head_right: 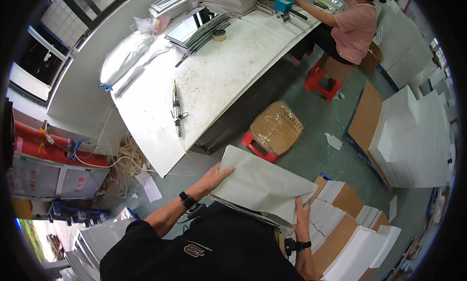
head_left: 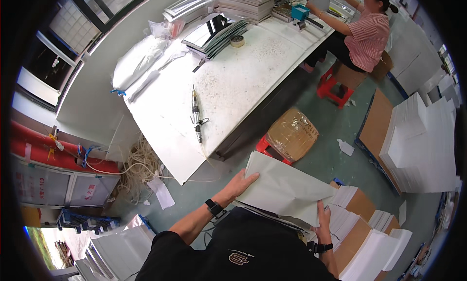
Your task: The person repeatedly picks up white rectangular panels from a storage rack and places them onto a stack on a workbench. The person walks back and forth between the rack and the table, handling the panels one by one.
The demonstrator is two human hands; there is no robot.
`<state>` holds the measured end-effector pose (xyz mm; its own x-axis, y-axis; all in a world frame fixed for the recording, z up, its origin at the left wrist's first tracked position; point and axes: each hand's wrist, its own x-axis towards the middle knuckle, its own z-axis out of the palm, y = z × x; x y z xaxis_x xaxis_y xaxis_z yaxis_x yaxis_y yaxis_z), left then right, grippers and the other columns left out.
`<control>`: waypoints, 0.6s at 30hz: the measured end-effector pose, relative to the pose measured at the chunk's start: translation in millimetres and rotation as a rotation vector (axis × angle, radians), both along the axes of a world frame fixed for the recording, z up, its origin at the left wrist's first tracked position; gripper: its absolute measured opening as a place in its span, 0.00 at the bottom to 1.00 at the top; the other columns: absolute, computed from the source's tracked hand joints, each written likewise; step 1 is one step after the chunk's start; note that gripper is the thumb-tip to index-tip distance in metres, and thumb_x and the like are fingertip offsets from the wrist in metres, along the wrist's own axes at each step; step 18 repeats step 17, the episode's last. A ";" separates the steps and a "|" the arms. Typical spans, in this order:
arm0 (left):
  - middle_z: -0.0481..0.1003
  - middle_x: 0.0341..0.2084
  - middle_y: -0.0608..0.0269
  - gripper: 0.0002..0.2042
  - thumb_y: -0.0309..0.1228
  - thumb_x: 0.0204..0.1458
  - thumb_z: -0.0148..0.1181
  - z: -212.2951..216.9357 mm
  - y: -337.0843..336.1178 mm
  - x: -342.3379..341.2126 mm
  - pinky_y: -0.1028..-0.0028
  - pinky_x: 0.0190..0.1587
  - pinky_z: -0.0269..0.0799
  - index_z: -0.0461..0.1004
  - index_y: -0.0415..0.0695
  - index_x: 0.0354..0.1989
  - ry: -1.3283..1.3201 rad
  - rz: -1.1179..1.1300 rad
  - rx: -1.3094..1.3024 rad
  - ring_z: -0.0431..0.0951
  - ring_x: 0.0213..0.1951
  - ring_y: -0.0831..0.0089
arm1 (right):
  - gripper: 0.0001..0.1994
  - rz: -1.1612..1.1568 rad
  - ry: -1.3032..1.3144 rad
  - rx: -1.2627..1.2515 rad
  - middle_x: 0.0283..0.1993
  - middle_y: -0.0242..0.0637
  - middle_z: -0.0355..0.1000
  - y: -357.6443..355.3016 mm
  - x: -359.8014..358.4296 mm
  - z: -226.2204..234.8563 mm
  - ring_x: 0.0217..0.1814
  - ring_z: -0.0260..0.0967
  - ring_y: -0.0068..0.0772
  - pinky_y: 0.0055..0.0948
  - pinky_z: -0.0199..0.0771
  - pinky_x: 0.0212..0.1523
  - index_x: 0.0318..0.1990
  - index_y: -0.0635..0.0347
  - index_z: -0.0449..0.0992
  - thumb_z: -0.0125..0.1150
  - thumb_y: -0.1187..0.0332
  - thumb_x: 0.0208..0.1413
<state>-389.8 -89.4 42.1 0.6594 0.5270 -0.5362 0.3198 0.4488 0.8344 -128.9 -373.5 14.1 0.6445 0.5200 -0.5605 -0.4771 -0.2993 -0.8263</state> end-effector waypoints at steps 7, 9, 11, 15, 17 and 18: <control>0.76 0.49 0.49 0.30 0.47 0.62 0.58 15.6 86.9 49.0 0.70 0.50 0.75 0.67 0.30 0.60 -0.027 0.202 0.070 0.78 0.47 0.69 | 0.31 0.144 -0.087 0.077 0.51 0.42 0.75 128.1 84.5 4.1 0.47 0.75 0.30 0.29 0.76 0.47 0.59 0.71 0.69 0.64 0.51 0.62; 0.76 0.48 0.50 0.31 0.47 0.62 0.58 32.9 114.9 55.9 0.70 0.51 0.75 0.66 0.30 0.60 -0.051 0.255 0.068 0.78 0.47 0.69 | 0.33 0.199 -0.108 0.089 0.52 0.44 0.75 177.6 106.8 26.2 0.48 0.75 0.31 0.30 0.76 0.48 0.59 0.72 0.68 0.66 0.50 0.61; 0.75 0.50 0.51 0.33 0.48 0.62 0.58 42.9 145.2 60.3 0.69 0.52 0.74 0.62 0.30 0.63 -0.051 0.321 0.072 0.76 0.48 0.69 | 0.33 0.278 -0.155 0.052 0.52 0.44 0.75 238.2 131.1 46.8 0.49 0.75 0.31 0.30 0.76 0.49 0.59 0.73 0.68 0.67 0.50 0.60; 0.74 0.51 0.50 0.33 0.48 0.62 0.58 78.3 206.2 71.3 0.68 0.53 0.74 0.62 0.31 0.63 -0.104 0.537 0.075 0.76 0.50 0.67 | 0.34 0.472 -0.249 0.104 0.50 0.44 0.76 369.4 170.4 85.5 0.49 0.75 0.30 0.29 0.75 0.48 0.58 0.75 0.69 0.67 0.49 0.60; 0.74 0.52 0.51 0.32 0.48 0.62 0.58 93.2 245.3 74.1 0.68 0.54 0.74 0.62 0.31 0.63 -0.157 0.628 0.099 0.76 0.51 0.67 | 0.34 0.532 -0.268 0.151 0.50 0.44 0.76 424.5 184.8 97.3 0.48 0.75 0.30 0.29 0.75 0.48 0.58 0.75 0.69 0.67 0.49 0.60; 0.74 0.52 0.51 0.32 0.48 0.62 0.58 93.2 245.3 74.1 0.68 0.54 0.74 0.62 0.31 0.63 -0.157 0.628 0.099 0.76 0.51 0.67 | 0.34 0.532 -0.268 0.151 0.50 0.44 0.76 424.5 184.8 97.3 0.48 0.75 0.30 0.29 0.75 0.48 0.58 0.75 0.69 0.67 0.49 0.60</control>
